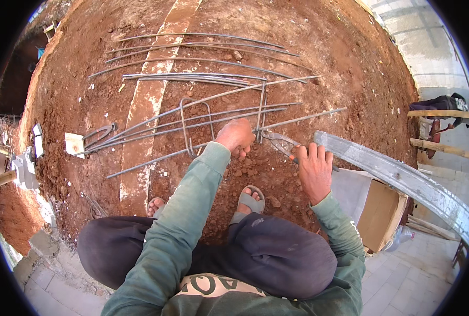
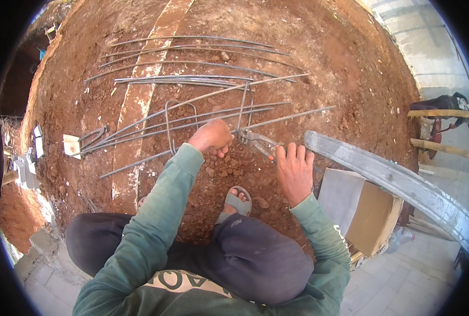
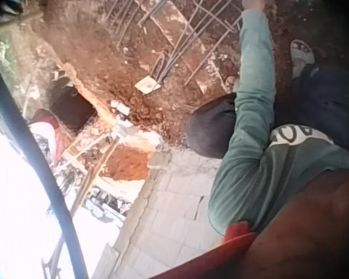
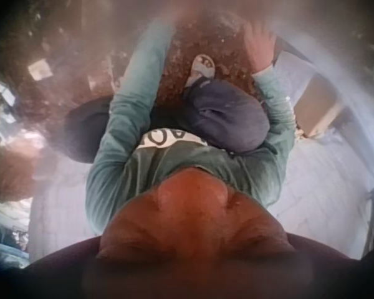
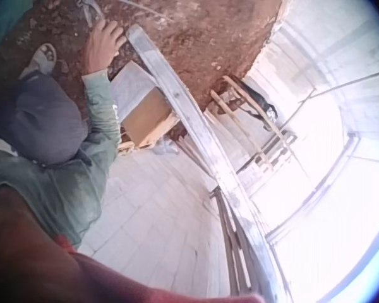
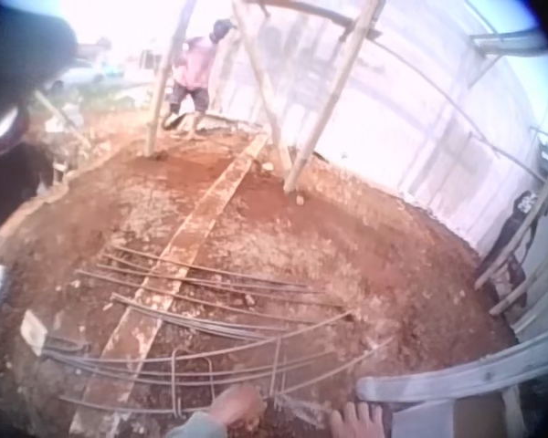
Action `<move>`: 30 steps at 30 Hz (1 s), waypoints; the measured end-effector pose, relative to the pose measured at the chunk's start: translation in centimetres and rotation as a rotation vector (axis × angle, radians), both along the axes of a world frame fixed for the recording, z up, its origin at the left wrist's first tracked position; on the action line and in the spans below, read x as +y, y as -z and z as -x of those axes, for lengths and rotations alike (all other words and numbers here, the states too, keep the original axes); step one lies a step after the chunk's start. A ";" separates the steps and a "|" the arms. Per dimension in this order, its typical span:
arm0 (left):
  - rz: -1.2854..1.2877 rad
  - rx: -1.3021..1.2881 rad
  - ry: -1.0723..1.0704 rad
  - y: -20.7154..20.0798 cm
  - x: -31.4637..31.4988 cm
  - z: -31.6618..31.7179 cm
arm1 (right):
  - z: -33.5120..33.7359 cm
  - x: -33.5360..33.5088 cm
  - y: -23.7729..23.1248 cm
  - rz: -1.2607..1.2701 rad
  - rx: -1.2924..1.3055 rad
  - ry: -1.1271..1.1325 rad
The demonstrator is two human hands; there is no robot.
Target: The person arranges metal rods on the ground and uses pliers to twist wire ties around intersections, forming a rebar grid. They repeatedly pick up rods, position them, and secure joints with wire.
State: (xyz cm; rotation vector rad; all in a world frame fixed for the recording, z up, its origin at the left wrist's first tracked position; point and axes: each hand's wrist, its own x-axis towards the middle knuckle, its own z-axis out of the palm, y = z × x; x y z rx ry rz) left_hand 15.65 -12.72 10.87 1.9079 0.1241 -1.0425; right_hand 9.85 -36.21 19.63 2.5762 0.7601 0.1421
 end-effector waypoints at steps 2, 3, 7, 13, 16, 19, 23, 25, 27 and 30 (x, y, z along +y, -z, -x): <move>0.016 0.014 -0.020 -0.6 0.2 0.0 | -0.3 1.2 -0.7 0.108 -0.002 0.054; 0.024 0.014 -0.026 -0.8 0.3 0.1 | -0.5 1.6 -0.9 0.135 -0.047 0.014; 0.038 0.027 -0.004 -1.5 0.7 0.0 | -0.6 2.9 -1.4 0.270 -0.066 -0.003; 0.107 0.042 -0.006 -0.6 0.4 0.0 | -0.6 4.6 -1.4 0.304 -0.126 -0.058; 0.220 -0.003 -0.016 0.5 -0.2 0.0 | -0.7 5.4 -1.5 0.406 -0.001 0.003; 0.107 -0.236 0.026 1.6 -1.0 0.7 | -0.8 6.1 -2.3 0.365 0.053 0.012; -0.335 -0.588 -0.301 3.2 -2.5 3.7 | -1.4 6.4 -5.1 0.365 0.006 -0.070; -0.476 -0.897 -0.256 4.4 -2.9 5.2 | -1.4 6.5 -6.3 0.341 -0.031 -0.154; -0.212 -1.007 -0.272 5.3 -3.7 6.2 | -1.1 6.7 -7.0 0.396 -0.071 -0.256; 0.163 -1.125 -0.399 5.4 -5.6 6.8 | -0.9 7.1 -6.9 0.480 0.159 -0.136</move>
